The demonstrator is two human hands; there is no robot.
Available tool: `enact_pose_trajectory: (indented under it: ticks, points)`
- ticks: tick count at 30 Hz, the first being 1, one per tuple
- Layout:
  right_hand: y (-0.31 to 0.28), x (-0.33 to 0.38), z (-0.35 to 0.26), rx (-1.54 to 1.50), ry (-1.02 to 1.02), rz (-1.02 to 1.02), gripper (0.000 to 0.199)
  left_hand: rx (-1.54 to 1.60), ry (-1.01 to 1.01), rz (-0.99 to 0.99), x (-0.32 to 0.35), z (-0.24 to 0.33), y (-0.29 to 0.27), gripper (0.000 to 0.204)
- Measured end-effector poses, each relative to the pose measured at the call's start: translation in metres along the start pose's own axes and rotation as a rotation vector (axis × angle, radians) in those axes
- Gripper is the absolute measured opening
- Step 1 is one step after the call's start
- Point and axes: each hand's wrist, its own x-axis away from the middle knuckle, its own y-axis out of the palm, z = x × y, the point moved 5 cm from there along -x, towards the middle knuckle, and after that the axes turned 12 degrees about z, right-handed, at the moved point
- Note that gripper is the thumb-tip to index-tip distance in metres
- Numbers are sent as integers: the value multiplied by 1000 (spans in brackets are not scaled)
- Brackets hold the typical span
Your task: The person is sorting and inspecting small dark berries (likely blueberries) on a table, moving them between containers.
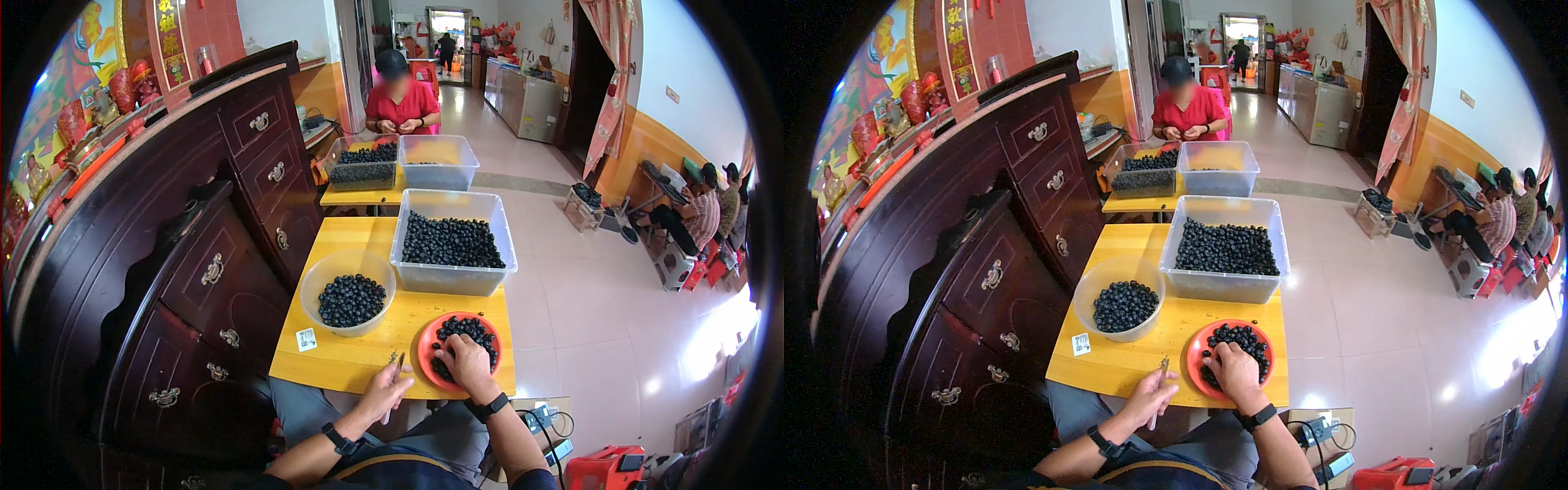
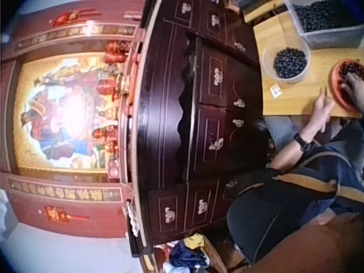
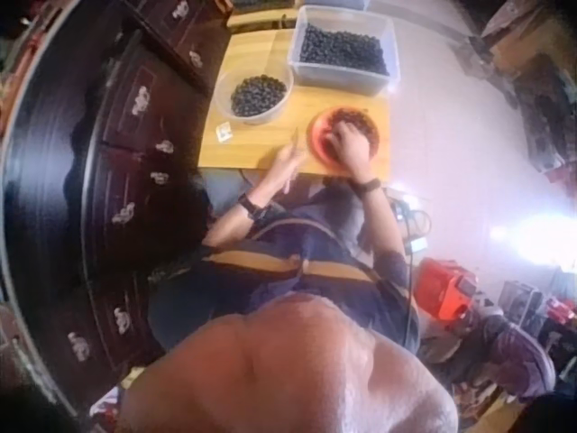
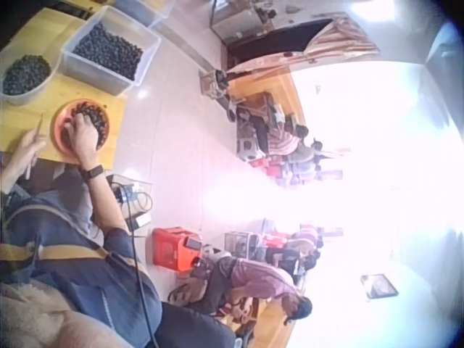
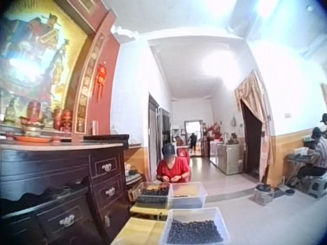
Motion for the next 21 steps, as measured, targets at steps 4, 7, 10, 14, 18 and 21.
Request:
enact_pose_trajectory:
  ticks: [4,7,10,14,18,21]
  points:
    - [3,0,0,31,-3,-29,30,-171,80,-226,15,-16,-19,33]
    - [3,-2,1,21,-18,-15,30,-443,544,-168,14,-4,-38,40]
    - [3,-3,2,33,-1,-25,31,-645,442,-27,2,6,-51,46]
    - [1,-5,4,53,46,-48,33,-874,516,95,0,25,-49,47]
    - [5,-7,6,56,79,-65,35,-979,624,121,-8,20,-49,49]
    - [5,-9,2,55,79,-80,35,-1000,573,188,-18,15,-55,47]
